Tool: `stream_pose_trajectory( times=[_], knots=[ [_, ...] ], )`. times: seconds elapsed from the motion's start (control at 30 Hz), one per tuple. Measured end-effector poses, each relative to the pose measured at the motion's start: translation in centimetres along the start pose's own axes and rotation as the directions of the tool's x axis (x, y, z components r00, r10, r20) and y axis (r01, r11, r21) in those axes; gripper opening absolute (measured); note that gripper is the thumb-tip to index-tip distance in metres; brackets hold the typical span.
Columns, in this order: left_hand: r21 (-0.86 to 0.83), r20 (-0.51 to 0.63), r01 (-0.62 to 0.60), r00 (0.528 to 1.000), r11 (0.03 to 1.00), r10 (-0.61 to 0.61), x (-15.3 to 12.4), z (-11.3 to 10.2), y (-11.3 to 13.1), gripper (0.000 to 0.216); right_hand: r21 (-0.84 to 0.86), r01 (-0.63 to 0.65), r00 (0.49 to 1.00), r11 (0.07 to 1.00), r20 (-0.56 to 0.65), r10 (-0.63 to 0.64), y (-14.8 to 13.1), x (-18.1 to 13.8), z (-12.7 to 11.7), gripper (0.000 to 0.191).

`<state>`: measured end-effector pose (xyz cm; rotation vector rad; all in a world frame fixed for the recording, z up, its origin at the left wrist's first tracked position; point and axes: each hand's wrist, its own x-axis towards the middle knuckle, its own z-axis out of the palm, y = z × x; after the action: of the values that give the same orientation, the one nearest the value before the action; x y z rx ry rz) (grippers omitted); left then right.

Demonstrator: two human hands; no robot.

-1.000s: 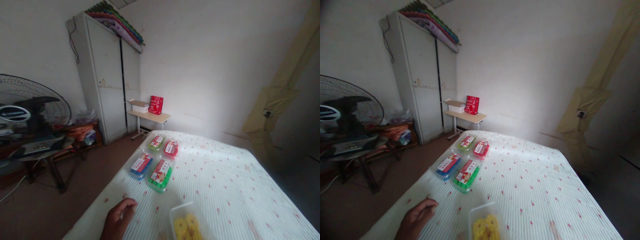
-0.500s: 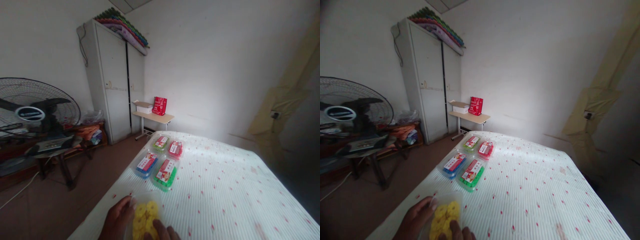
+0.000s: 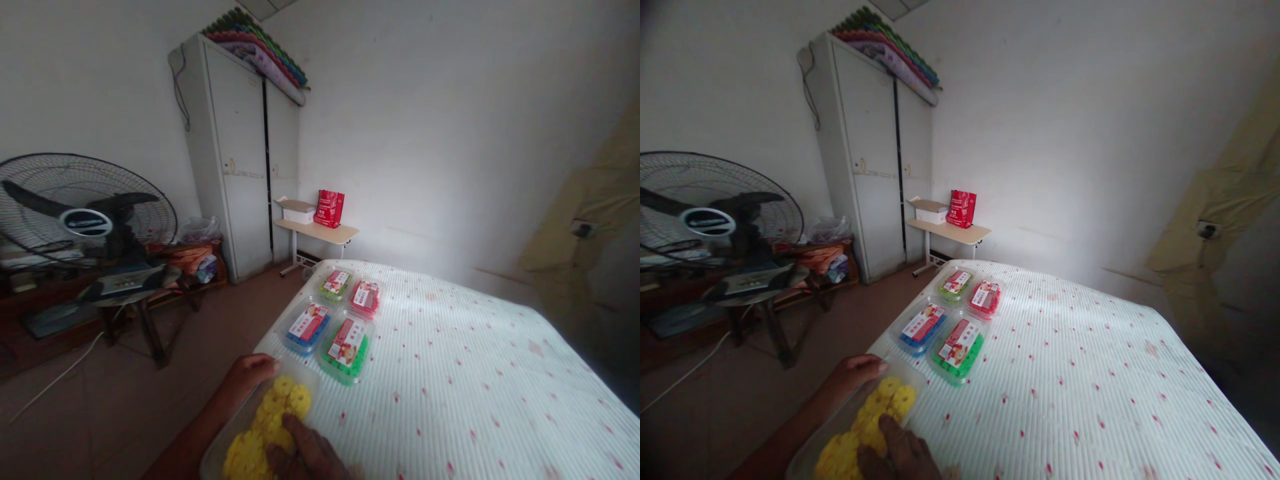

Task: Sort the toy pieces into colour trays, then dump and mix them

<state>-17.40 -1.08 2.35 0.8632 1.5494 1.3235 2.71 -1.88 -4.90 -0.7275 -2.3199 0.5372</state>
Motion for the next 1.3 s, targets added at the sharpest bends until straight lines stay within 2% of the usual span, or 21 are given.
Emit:
stream_pose_trajectory(
  times=[0.13,0.33,0.43,0.6,0.7,0.8,0.9,1.0,1.13,1.2,1.3],
  knots=[
    [-0.02,-0.014,-0.02,1.0,1.0,0.02,0.6,0.1,0.1,0.026,-0.019,0.051,0.994,0.999,0.101,-0.049,1.8,0.7,0.0,0.058],
    [-0.048,-0.037,-0.041,0.999,0.998,0.039,1.1,0.1,0.2,0.025,-0.046,0.174,0.978,0.984,0.121,-0.168,2.9,1.5,-1.3,0.05],
    [-0.08,-0.022,-0.024,1.0,0.996,0.023,1.4,0.1,0.2,0.026,-0.032,0.226,0.967,0.974,0.126,-0.22,2.8,1.7,-1.9,0.058],
    [-0.126,-0.016,-0.004,1.0,0.992,0.002,1.7,0.3,0.3,0.028,-0.037,0.271,0.959,0.962,0.094,-0.267,2.6,1.9,-2.7,0.084],
    [-0.156,0.01,0.009,1.0,0.988,-0.007,1.4,0.1,0.2,0.03,-0.025,0.31,0.947,0.95,0.098,-0.306,2.7,1.9,-2.8,0.093],
    [-0.329,0.029,0.056,0.998,0.943,-0.049,1.1,-0.6,-0.4,0.035,-0.026,0.307,0.947,0.951,0.104,-0.303,2.9,1.6,-3.6,0.094],
    [-0.567,-0.077,0.045,0.991,0.822,-0.107,1.0,-1.7,-1.3,0.033,-0.127,0.258,0.964,0.958,0.103,-0.246,3.2,0.7,-6.2,0.085],
    [-0.676,-0.133,-0.001,0.984,0.737,-0.12,0.8,-2.5,-1.7,0.027,-0.259,0.226,0.973,0.939,0.105,-0.205,3.9,-0.7,-10.2,0.06],
    [-0.673,-0.119,0.0,0.987,0.74,-0.109,0.7,-2.7,-1.6,0.026,-0.33,0.163,0.987,0.93,0.049,-0.155,6.4,-3.7,-15.4,0.026],
    [-0.659,-0.11,0.009,0.988,0.752,-0.108,0.8,-2.7,-1.6,0.026,-0.354,0.106,0.994,0.929,0.008,-0.11,7.9,-5.4,-17.4,0.022],
    [-0.649,-0.073,0.016,0.994,0.761,-0.083,0.7,-2.6,-1.8,0.025,-0.341,-0.055,0.995,0.938,-0.097,0.023,9.5,-7.2,-19.3,0.023]
  ],
)
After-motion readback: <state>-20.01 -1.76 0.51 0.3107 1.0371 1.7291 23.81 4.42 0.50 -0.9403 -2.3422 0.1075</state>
